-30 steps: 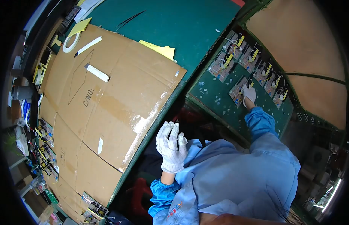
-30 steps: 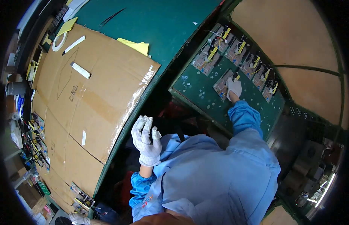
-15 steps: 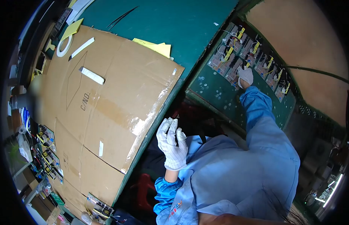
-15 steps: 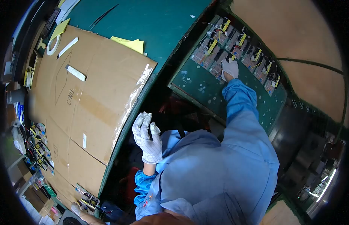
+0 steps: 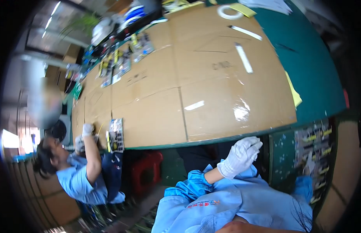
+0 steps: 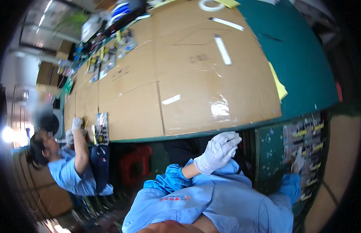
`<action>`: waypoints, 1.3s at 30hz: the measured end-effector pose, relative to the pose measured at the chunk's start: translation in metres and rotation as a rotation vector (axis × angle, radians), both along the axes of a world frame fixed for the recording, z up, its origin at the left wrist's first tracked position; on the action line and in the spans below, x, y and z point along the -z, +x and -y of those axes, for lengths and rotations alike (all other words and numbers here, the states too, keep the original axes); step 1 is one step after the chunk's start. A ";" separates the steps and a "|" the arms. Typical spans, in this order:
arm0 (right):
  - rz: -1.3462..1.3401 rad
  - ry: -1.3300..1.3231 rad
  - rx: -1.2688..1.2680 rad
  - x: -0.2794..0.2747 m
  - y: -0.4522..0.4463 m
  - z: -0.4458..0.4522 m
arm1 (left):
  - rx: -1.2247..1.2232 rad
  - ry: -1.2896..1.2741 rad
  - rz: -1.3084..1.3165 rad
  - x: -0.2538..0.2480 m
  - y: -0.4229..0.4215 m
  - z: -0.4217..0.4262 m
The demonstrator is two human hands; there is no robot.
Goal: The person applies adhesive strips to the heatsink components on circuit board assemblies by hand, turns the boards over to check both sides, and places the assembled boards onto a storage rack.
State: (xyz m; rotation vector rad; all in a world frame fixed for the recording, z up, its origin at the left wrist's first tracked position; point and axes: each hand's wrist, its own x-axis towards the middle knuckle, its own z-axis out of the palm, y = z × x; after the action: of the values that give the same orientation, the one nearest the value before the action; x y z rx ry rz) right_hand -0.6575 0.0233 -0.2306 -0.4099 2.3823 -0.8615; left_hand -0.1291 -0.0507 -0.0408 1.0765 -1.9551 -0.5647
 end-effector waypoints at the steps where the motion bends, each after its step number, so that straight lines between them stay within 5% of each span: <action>1: -0.083 0.101 -0.082 -0.015 -0.005 -0.006 | 0.004 -0.013 0.003 -0.005 0.008 0.001; 2: -0.095 0.076 -0.118 0.008 -0.036 -0.024 | -0.033 -0.037 -0.006 -0.011 0.016 0.002; 3: -0.619 -0.167 -0.515 0.049 -0.091 -0.035 | -0.060 -0.057 -0.010 -0.017 0.026 0.004; 4: -0.334 0.294 -0.132 0.086 -0.164 -0.028 | -0.084 -0.080 -0.018 -0.021 0.037 0.007; 6: -0.354 0.158 -0.088 -0.065 -0.026 0.032 | -0.155 -0.104 -0.029 -0.030 0.063 0.014; 8: -0.751 -0.277 -0.364 -0.076 -0.027 0.090 | -0.285 -0.148 -0.075 -0.027 0.089 0.019; 9: -0.771 -0.306 -0.373 -0.142 0.064 0.115 | -0.366 -0.144 -0.103 -0.036 0.102 0.019; 10: -0.395 -0.542 -0.316 -0.210 0.159 0.162 | -0.442 -0.138 -0.129 -0.046 0.117 0.018; 11: -0.236 -0.420 -0.381 -0.269 0.232 0.184 | -0.518 -0.193 -0.112 -0.050 0.132 0.018; 15: -0.338 -0.677 -1.044 -0.305 0.407 0.280 | -0.722 -0.263 -0.086 -0.053 0.189 0.004; 16: -0.406 -0.950 -1.282 -0.299 0.453 0.304 | -0.751 -0.281 -0.096 -0.049 0.202 -0.002; 17: -0.329 -0.752 -1.317 -0.318 0.514 0.304 | -0.810 -0.294 -0.027 -0.043 0.215 -0.008; 18: -0.297 -0.933 -1.515 -0.295 0.553 0.341 | -0.870 -0.307 0.045 -0.036 0.227 -0.013; 20: -0.620 -1.175 -1.652 -0.287 0.647 0.376 | -0.952 -0.270 0.107 -0.024 0.243 -0.022; 22: -0.729 -1.163 -1.700 -0.283 0.724 0.409 | -0.933 -0.305 0.106 -0.005 0.257 -0.021; 24: -1.160 -1.047 -1.699 -0.281 0.789 0.432 | -0.935 -0.272 0.130 -0.006 0.256 -0.024; 27: -1.125 -0.819 -1.597 -0.280 0.866 0.468 | -0.965 -0.218 0.140 0.003 0.253 -0.025; 31: -0.949 -0.536 -1.697 -0.250 0.901 0.515 | -0.966 -0.169 0.133 0.004 0.253 -0.027; 35: -0.899 -0.621 -1.486 -0.247 0.896 0.502 | -0.958 -0.175 0.157 0.004 0.253 -0.026; 39: -1.010 -0.630 -1.632 -0.254 0.852 0.481 | -0.956 -0.199 0.157 0.001 0.254 -0.028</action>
State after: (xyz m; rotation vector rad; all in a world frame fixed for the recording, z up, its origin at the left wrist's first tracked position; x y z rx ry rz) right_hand 0.1944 -0.4574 0.0237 -2.9199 1.3065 -0.4768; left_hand 0.1250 -0.0230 -0.0420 1.7592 -1.3361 0.2384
